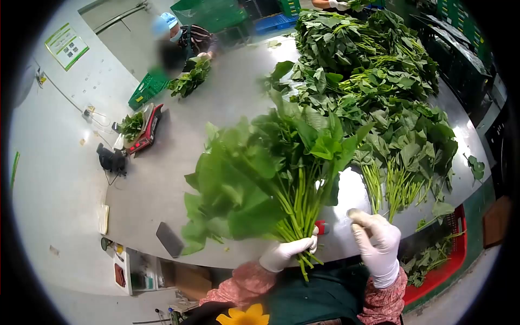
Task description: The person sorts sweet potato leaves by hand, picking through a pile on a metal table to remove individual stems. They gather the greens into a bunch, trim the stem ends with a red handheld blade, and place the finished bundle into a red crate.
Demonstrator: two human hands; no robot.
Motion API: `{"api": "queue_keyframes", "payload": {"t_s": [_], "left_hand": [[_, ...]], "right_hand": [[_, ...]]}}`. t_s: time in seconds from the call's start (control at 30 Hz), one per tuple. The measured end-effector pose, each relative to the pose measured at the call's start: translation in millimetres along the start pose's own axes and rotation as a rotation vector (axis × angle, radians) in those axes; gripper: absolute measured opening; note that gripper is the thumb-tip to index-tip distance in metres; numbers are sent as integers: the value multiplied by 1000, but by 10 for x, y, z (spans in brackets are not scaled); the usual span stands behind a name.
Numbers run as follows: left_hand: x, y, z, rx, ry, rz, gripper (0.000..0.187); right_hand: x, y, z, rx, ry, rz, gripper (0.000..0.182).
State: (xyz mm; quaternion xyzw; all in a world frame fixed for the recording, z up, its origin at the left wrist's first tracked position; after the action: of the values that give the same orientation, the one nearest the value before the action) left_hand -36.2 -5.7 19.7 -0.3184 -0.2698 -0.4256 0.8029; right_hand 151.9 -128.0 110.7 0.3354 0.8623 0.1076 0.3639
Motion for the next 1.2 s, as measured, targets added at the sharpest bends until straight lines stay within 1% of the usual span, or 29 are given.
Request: {"api": "queue_keyframes", "payload": {"t_s": [0.03,0.1,0.13,0.23,0.27,0.3,0.37,0.43,0.53,0.57,0.63,0.67,0.77,0.8,0.83,0.9,0.93,0.97,1.03,1.07,1.1,1.13,1.17,1.2], "left_hand": [[-45,23,-47,-63,-37,11,22],[212,-41,-17,17,-28,-52,26],[236,-27,-23,16,6,-76,29],[226,29,-149,-9,47,-161,32],[288,-11,-149,-54,-29,-123,32],[247,-13,-221,-95,-57,-109,33],[164,-20,-345,-166,-123,-93,35],[158,-14,-363,-195,-175,-99,38],[165,5,-290,-191,-222,-125,40],[176,9,-261,-185,-214,-112,40],[203,18,-229,-169,-197,-86,40],[166,33,-269,-177,-201,-78,38],[201,65,-291,-110,-14,-97,35],[193,56,-348,-121,16,-63,33],[120,82,-449,-195,-76,-85,33],[250,78,-338,-121,-86,-78,34],[227,72,-347,-168,-130,-51,34],[213,51,-352,-216,-177,-21,35],[207,61,-323,-240,-226,-59,37],[210,54,-326,-244,-223,-44,38],[215,49,-327,-247,-219,-30,39],[184,66,-349,-238,-260,-80,39],[174,72,-358,-239,-262,-82,39],[168,79,-361,-238,-263,-83,38]], "right_hand": [[20,41,-73,-30,34,-22,23],[49,113,-183,-122,59,-21,24],[65,142,-212,-159,70,-25,30],[79,216,-255,-255,-147,-99,45],[82,246,-268,-285,-244,-128,50],[162,240,-218,-305,-336,-72,55],[216,234,-159,-260,-501,-111,54],[276,201,-66,-256,-594,-58,52],[341,158,34,-195,-609,-23,36],[347,163,68,-201,-588,-6,32],[342,174,55,-112,-464,-16,28],[374,180,101,-145,-431,93,24],[380,280,57,-85,-378,186,26],[410,311,56,0,-377,193,28],[447,349,91,35,-416,187,24],[569,285,362,197,-227,152,22],[543,276,361,419,-33,27,25],[574,248,423,462,74,11,24],[657,176,587,553,285,-17,23],[661,163,595,543,344,-11,24],[648,162,595,562,352,-38,26],[655,152,624,565,385,-44,25],[665,141,650,568,419,-52,25],[659,138,652,582,418,-43,22]]}}
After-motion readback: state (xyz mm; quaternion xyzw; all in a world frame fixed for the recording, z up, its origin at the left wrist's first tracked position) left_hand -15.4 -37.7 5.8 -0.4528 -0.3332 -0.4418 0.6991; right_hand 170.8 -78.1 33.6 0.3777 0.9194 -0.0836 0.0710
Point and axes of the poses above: each hand's wrist, its own y-axis towards the middle knuckle, its own x-axis out of the palm, z = x × y, the point moved 2 cm from there along y, towards the middle knuckle, and after that the axes turned 12 degrees about -y, right-handed, at the moved point
